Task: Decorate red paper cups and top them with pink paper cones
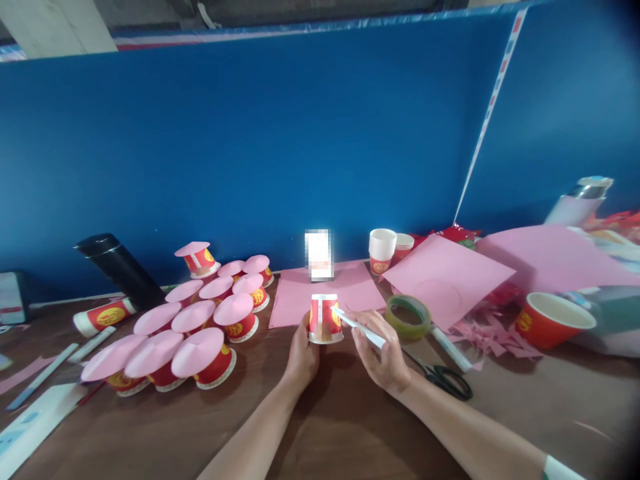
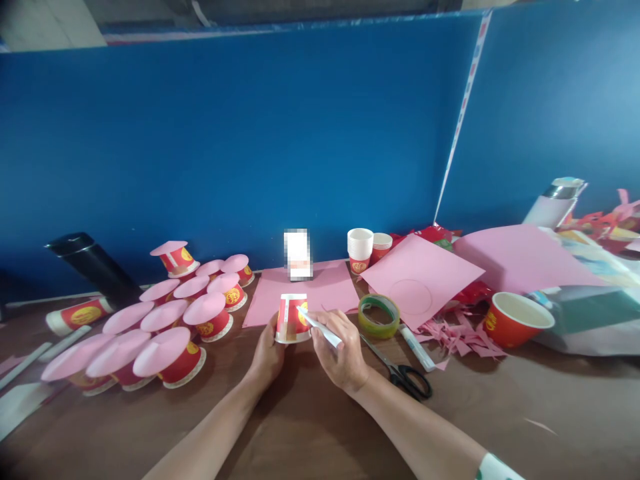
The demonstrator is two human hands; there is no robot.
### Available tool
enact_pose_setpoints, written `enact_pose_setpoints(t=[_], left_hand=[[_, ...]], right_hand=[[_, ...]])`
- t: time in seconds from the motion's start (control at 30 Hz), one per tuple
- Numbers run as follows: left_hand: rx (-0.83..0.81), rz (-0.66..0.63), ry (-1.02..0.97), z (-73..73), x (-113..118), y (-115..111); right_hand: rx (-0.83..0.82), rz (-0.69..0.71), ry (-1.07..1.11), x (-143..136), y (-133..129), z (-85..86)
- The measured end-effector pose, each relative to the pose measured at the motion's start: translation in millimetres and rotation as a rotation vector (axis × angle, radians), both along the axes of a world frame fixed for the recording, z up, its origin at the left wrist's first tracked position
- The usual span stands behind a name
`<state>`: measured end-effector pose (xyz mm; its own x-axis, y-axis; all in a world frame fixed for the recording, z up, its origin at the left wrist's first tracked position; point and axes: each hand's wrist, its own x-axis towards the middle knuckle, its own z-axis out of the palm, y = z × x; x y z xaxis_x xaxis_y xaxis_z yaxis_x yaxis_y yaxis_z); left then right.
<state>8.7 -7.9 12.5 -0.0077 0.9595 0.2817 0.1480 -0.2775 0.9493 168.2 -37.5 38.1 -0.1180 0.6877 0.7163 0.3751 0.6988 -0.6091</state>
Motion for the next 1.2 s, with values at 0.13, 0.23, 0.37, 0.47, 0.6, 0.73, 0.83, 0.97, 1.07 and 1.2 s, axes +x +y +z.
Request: enact_pose_setpoints(t=[0.13,0.23,0.37,0.47,0.6,0.73,0.83,0.97,1.07,1.2], left_hand=[[-0.011,-0.003,-0.031,4.9,2.2,-1.8],[-0.013,-0.005,-0.025,6.2,1.9,-2.2],[0.005,-0.002,0.017,5.5,0.3,-1.9],[0.003,-0.022,0.033,4.4,-0.6,-1.5],[0.009,-0.035,0.017,1.2,-1.3,-0.2],[0.008,-0.024,-0.005,-1.2,-1.6,1.1],[-0.007,-0.01,-0.012,0.0,-1.0,0.5],[-0.011,0.007,-0.023,2.9,0.2,-0.7],[-0.003,0.0,-0.019,4.6,0.8,-1.1],[-0.007,0.005,-0.046,5.5,1.2,-1.4]], right_hand=[[0.003,0.01,0.004,-0.2,0.1,-0.3],[0.001,0.002,0.004,-0.6,0.2,-0.5],[0.007,-0.012,-0.001,-0.9,-0.1,-0.2],[0.01,-0.004,-0.009,-1.0,-0.6,0.4],[0.004,-0.007,-0.011,-1.3,-1.1,0.8],[0.014,-0.007,-0.012,-1.2,-0.8,-0.1],[0.007,-0.003,-0.027,-1.2,-0.4,-0.7],[0.002,0.0,-0.031,-1.3,-0.8,-0.2],[-0.01,0.003,-0.016,-1.1,-1.5,0.5],[-0.015,-0.001,0.018,-1.0,-2.1,0.7]])
